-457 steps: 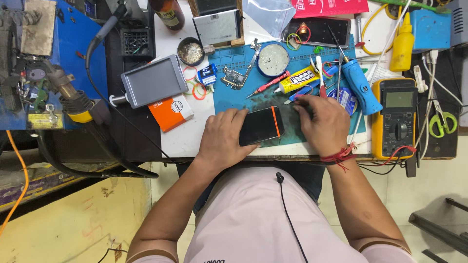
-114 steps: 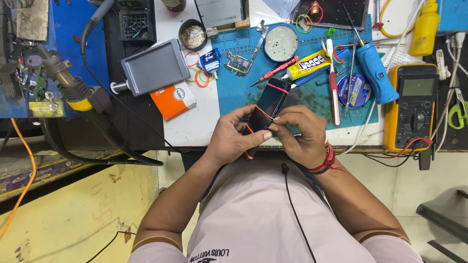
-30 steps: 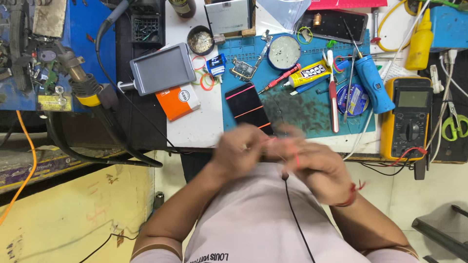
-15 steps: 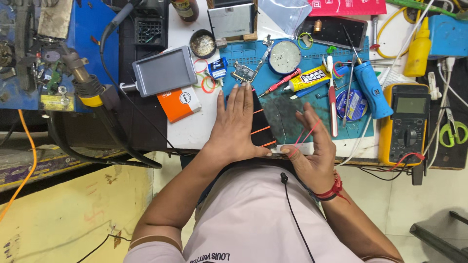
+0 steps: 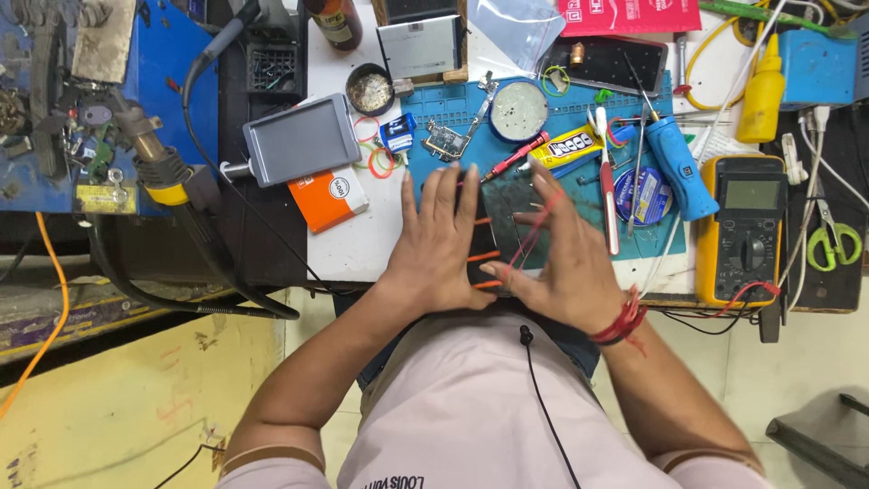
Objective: The person secures a smartphone with multiple rubber bands, then handles a battery and a circuit board. They apply adhesive to the board and use a screwdriver to adjust components on the circuit board.
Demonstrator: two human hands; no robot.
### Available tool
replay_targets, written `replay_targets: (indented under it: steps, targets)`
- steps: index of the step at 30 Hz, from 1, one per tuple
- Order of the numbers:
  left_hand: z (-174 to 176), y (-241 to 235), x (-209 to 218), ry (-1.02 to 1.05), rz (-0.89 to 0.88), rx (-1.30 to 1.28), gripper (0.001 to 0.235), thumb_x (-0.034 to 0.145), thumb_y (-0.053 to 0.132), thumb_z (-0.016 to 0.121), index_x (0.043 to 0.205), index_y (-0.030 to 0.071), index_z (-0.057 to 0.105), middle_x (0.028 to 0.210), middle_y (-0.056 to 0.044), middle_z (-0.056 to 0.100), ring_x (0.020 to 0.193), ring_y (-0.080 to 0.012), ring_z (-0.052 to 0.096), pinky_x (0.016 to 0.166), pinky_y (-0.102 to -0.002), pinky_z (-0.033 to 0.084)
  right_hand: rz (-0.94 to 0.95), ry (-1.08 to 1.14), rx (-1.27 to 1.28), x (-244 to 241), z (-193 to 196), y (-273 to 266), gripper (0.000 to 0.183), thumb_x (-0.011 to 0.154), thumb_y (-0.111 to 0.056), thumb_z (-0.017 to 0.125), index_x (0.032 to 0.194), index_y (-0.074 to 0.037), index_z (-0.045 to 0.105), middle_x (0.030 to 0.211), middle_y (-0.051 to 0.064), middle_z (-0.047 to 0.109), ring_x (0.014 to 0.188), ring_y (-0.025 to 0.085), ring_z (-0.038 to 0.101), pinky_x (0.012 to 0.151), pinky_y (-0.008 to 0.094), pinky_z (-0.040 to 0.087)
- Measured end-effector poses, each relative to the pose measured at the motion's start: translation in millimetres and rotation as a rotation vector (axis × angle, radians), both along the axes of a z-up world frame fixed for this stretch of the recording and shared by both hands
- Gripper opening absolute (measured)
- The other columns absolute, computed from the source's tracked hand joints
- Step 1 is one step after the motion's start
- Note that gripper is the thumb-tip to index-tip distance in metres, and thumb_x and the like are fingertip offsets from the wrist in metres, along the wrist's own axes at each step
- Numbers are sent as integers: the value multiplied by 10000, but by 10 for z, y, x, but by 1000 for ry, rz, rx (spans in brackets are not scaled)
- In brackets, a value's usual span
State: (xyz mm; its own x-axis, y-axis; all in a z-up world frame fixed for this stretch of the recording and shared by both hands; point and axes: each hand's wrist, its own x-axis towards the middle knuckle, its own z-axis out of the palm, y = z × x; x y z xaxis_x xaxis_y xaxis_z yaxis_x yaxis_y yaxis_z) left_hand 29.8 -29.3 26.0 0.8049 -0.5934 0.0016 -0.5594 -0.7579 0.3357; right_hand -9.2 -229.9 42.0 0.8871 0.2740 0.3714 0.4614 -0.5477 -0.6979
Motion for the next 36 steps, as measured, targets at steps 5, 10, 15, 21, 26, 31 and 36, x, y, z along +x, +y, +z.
replay_targets:
  steps: [5,10,15,21,26,31,36]
  targets:
    - [6,44,-211,-260,-213,-197,1308,624,589,839,1561,-87,224,1568,-351,268,1484,-508,287,1233,-698,119,158,286,-209,428,228,-97,937,656,-269,864,1445,-9,431,1261,213,658,861,343,722,716,431,570]
    - [65,99,-126,-246,-174,-403,1379,664,630,878,1580,-90,139,1575,-362,245,1498,-531,264,1271,-638,188,498,547,-226,598,109,-148,657,694,-476,857,1135,-38,641,912,140,736,785,324,725,681,417,562]
    - [71,426,372,-158,208,-526,1595,528,653,951,1571,-113,19,1562,-389,248,1491,-536,258,1264,-583,233,406,493,48,55,159,-199,466,1094,-327,498,764,-83,719,791,80,737,825,291,703,866,416,529]
    - [-39,280,524,173,424,-1107,1579,588,596,930,1648,-83,-23,1557,-328,406,1415,-368,509,1271,-441,429,189,-155,811,-498,371,-486,456,1029,-334,545,1262,52,477,1052,124,564,1142,354,585,1214,520,356]
    - [37,-77,376,360,238,-1295,1571,618,612,921,1652,-75,-43,1676,-312,257,1560,-381,390,1293,-454,397,31,-133,1040,-412,-122,-233,829,963,-477,678,1530,-18,286,1464,142,416,1435,346,440,1290,487,323]
    - [207,25,247,-31,-54,-722,1591,494,554,959,1596,-77,1,1628,-358,201,1558,-507,223,1309,-542,208,184,794,811,-54,-243,-28,1153,783,-331,907,1644,-6,213,1599,199,397,1467,339,429,1210,461,373]
    - [192,51,56,-38,-415,-467,1506,521,569,941,1571,-101,94,1579,-363,227,1496,-553,244,1280,-589,210,138,300,246,93,-230,-201,967,729,-186,864,1538,2,368,1493,160,541,1364,265,577,1127,390,486]
